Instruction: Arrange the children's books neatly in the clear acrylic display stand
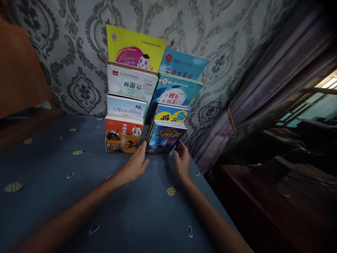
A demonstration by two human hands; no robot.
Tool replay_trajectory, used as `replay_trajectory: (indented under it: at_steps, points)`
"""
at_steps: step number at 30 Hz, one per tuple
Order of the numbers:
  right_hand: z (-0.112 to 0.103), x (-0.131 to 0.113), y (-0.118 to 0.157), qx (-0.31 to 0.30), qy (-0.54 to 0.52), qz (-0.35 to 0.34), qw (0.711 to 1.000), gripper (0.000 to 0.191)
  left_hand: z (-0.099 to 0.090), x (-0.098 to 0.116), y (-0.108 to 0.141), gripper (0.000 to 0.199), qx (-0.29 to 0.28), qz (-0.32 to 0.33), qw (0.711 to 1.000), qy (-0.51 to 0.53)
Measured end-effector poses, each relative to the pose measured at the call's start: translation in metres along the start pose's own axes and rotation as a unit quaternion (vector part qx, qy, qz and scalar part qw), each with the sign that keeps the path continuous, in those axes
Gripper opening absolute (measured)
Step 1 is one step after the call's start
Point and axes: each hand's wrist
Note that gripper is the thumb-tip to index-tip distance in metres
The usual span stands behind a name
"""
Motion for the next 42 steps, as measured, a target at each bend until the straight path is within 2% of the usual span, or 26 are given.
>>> replay_trajectory:
  at_steps: [4, 9, 13, 18, 42]
  points:
    - [0.002, 0.01, 0.003, -0.041, 0.011, -0.035, 0.999, 0.054, 0.032, -0.003, -0.019, 0.08, 0.058, -0.038, 0.997, 0.017]
    - [0.0, 0.019, 0.007, -0.051, 0.031, -0.072, 0.996, 0.051, 0.043, -0.014, -0.03, 0.081, 0.085, -0.053, 0.994, 0.036]
    - [-0.001, 0.026, 0.009, -0.065, 0.013, -0.045, 0.997, 0.051, 0.045, -0.017, -0.034, 0.078, 0.095, -0.041, 0.994, 0.047]
    - [-0.003, 0.026, 0.01, -0.079, 0.006, -0.041, 0.996, 0.05, 0.042, -0.011, -0.037, 0.077, 0.075, -0.032, 0.996, 0.037]
    - [0.001, 0.022, 0.009, -0.066, 0.005, -0.036, 0.997, 0.045, 0.04, -0.024, -0.036, 0.072, 0.088, -0.019, 0.996, 0.015]
Point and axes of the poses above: each hand's wrist, its own y-axis away from the middle knuckle, its own z-axis out of the palm, x = y × z, and after that the axes turned 11 degrees about -y, right-handed
